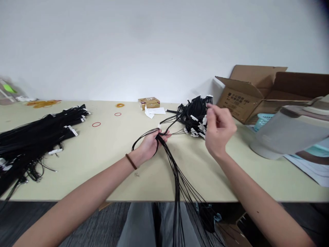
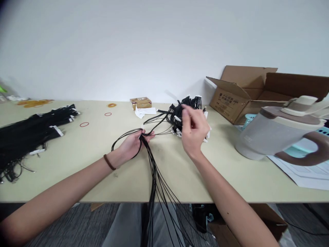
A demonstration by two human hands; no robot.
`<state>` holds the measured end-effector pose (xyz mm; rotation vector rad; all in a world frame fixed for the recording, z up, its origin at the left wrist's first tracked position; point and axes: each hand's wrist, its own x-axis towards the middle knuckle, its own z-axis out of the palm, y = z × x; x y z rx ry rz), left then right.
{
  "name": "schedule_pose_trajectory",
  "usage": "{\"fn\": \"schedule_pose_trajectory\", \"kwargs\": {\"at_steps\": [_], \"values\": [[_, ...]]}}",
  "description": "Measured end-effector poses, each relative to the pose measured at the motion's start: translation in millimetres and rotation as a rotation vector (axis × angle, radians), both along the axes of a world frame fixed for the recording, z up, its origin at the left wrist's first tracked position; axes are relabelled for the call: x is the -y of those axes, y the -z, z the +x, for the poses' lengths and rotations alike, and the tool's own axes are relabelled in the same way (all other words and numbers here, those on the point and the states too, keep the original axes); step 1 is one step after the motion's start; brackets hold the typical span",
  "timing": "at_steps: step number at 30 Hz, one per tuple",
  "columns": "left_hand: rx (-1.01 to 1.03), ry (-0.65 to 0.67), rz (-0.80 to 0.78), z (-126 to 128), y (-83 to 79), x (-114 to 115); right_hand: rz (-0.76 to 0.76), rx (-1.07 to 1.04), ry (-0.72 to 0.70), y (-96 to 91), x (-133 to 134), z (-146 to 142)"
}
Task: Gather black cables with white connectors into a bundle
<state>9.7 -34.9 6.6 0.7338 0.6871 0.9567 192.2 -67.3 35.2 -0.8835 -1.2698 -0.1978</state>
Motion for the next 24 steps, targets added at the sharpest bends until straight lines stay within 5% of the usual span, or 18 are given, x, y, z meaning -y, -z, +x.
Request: {"fn": "schedule_pose_trajectory", "kwargs": {"at_steps": [4,7,24], "values": [[-0.004,0.005,0.029,1.0,1.5,0.7,0.127,0.618,0.184,13.7,1.8,-12.9],[0.009,0.003,0.04,1.5,2.5,0.8,0.129,0.83,0.232,23.1,-0.5,-18.2],[0.044,-0.029,0.088,2.3,1.2,4.6,0.147,0.882,0.321,24.0,-2.8,-16.9]]}}
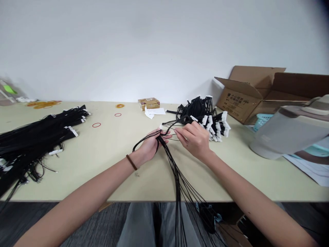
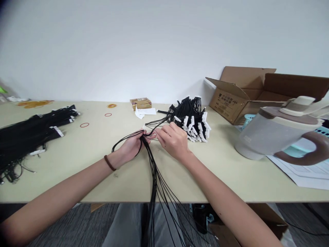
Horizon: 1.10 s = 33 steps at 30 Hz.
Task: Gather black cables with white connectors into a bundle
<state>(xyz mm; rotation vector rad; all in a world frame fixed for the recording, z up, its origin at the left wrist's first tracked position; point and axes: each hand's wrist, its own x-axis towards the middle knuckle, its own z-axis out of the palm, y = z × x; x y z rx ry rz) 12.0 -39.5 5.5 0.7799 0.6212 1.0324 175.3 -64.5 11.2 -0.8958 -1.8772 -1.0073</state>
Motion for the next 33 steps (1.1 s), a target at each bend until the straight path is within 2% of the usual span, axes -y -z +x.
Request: {"fn": "schedule_pose_trajectory", "kwargs": {"at_steps": [11,15,21,27,33], "values": [[-0.068,0.002,0.212,-2.0,11.4,-5.1,-0.016,0.006,-0.029,0.6,-0.1,0.7],[-0.103,-0.003,0.226,-0.4,10.6,-2.0,-0.079,0.008,0.004,0.8,3.4,-4.5],[-0.179,0.064,0.339,0.2,11.4,2.7,-0.184,-0.022,0.014,2.6,5.1,-13.2],[-0.201,0.102,0.353,-0.3,12.8,1.9,-0.39,-0.063,-0.079,7.7,1.7,-14.6],[-0.169,0.115,0.368,-2.4,12.1,3.0,-0.446,-0.093,-0.136,12.1,-0.3,-13.4]]}}
